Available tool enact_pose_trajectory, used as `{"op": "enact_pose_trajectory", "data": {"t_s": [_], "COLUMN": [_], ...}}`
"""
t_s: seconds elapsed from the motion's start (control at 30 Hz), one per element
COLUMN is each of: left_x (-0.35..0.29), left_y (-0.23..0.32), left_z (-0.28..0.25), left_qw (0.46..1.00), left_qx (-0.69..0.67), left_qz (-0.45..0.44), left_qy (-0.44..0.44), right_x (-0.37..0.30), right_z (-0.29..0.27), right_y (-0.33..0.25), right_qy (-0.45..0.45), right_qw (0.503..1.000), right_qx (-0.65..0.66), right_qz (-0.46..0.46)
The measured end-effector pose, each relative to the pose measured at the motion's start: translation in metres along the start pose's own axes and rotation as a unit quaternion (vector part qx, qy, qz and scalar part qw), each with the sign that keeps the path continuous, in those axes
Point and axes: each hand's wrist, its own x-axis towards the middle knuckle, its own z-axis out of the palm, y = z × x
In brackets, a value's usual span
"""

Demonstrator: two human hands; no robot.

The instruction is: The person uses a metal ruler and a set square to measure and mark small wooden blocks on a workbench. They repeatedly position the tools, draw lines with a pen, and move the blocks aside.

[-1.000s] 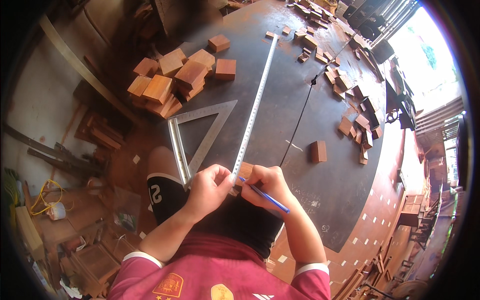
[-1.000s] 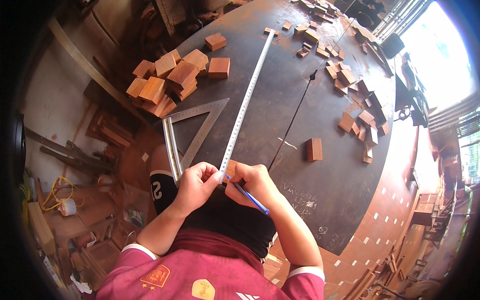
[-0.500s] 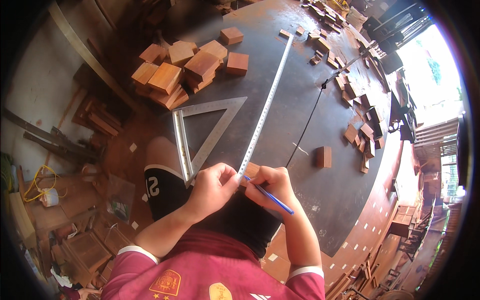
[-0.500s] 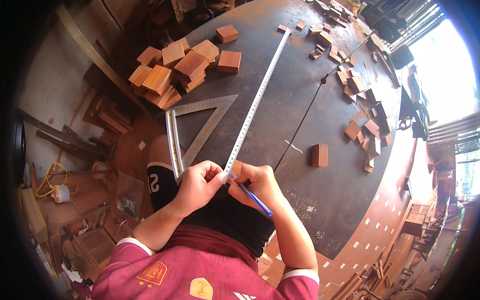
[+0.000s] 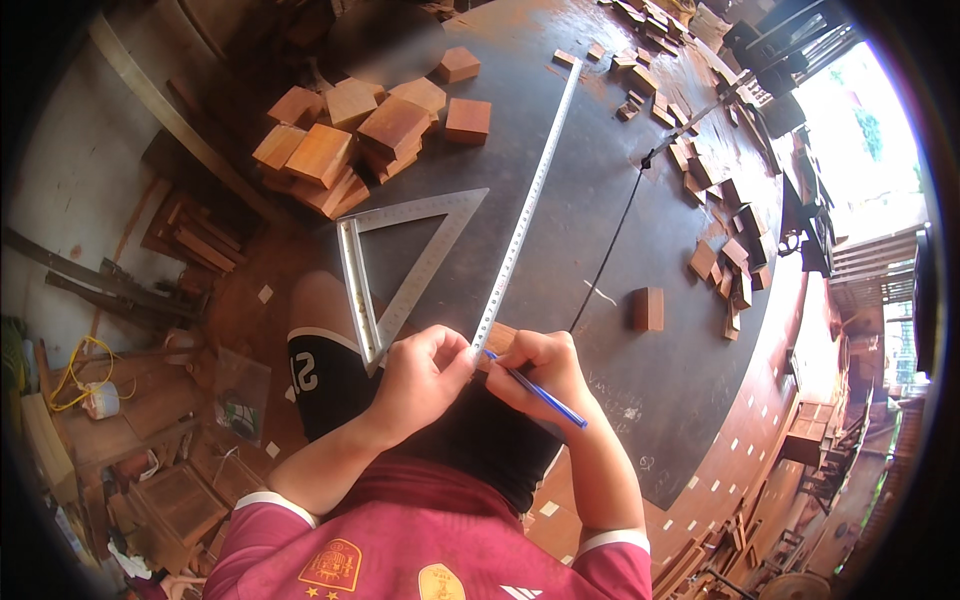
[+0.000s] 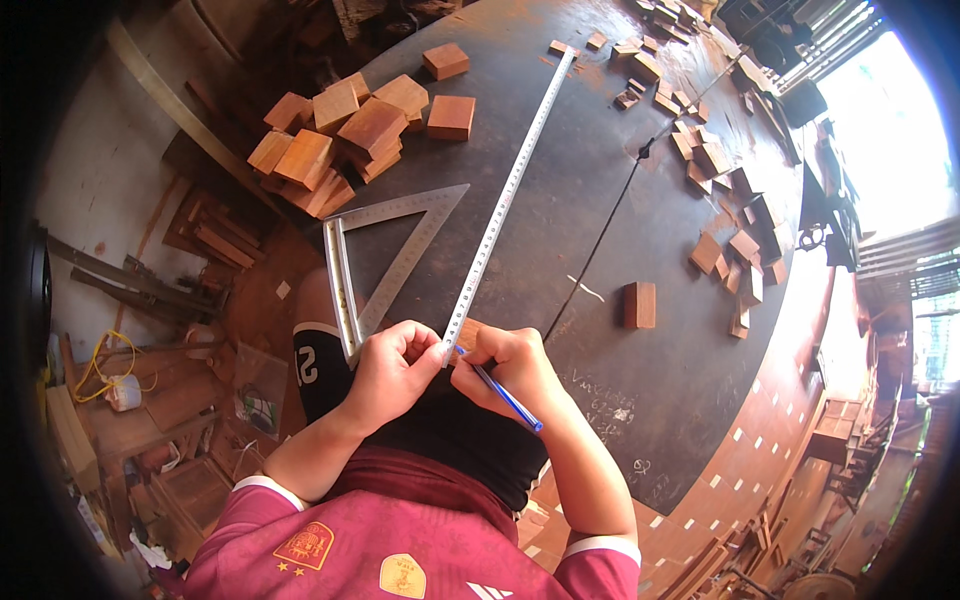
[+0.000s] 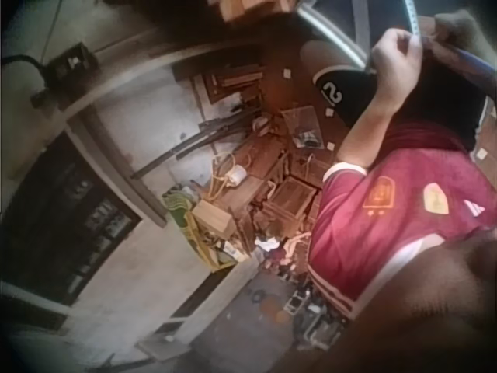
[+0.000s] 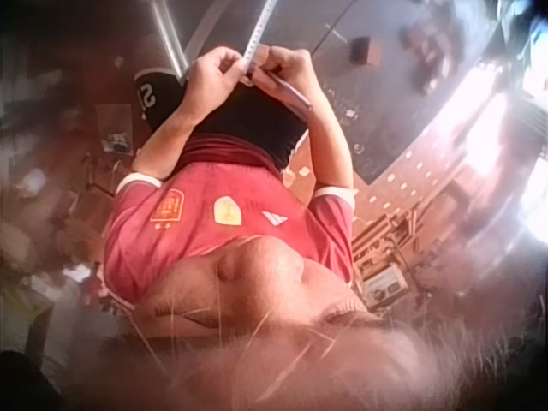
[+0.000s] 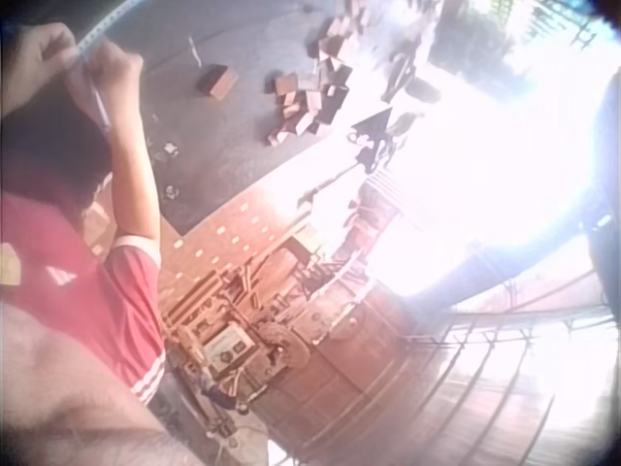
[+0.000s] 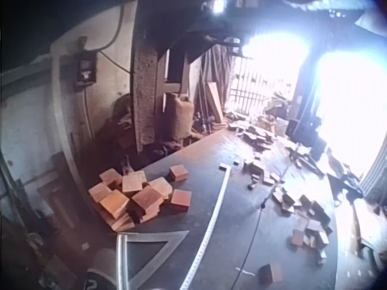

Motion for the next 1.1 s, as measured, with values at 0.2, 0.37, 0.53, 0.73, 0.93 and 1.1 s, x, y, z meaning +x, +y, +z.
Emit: {"op": "enact_pose_trajectory", "data": {"t_s": [0.2, 0.37, 0.53, 0.73, 0.93, 1.1], "left_x": [0.000, 0.000, -0.001, -0.001, -0.003, -0.005], "left_y": [0.000, 0.001, 0.004, 0.004, 0.002, 0.001], "left_z": [0.000, 0.000, 0.001, 0.002, 0.004, 0.006], "left_qw": [1.000, 1.000, 1.000, 1.000, 1.000, 0.999], "left_qx": [-0.005, -0.002, -0.006, 0.003, -0.016, -0.030], "left_qz": [-0.003, 0.000, 0.001, 0.002, 0.002, 0.010], "left_qy": [-0.002, 0.000, 0.002, 0.005, 0.012, 0.017], "right_x": [0.000, 0.000, -0.002, 0.002, 0.002, 0.004], "right_z": [-0.001, 0.000, 0.000, -0.001, -0.001, -0.003], "right_y": [0.000, -0.003, 0.001, 0.004, 0.008, 0.005], "right_qy": [-0.005, -0.002, 0.049, 0.093, 0.112, 0.081], "right_qw": [1.000, 1.000, 0.999, 0.993, 0.989, 0.993], "right_qx": [-0.008, 0.004, 0.016, -0.041, -0.059, -0.059], "right_qz": [0.007, 0.017, 0.000, -0.055, -0.073, -0.060]}}
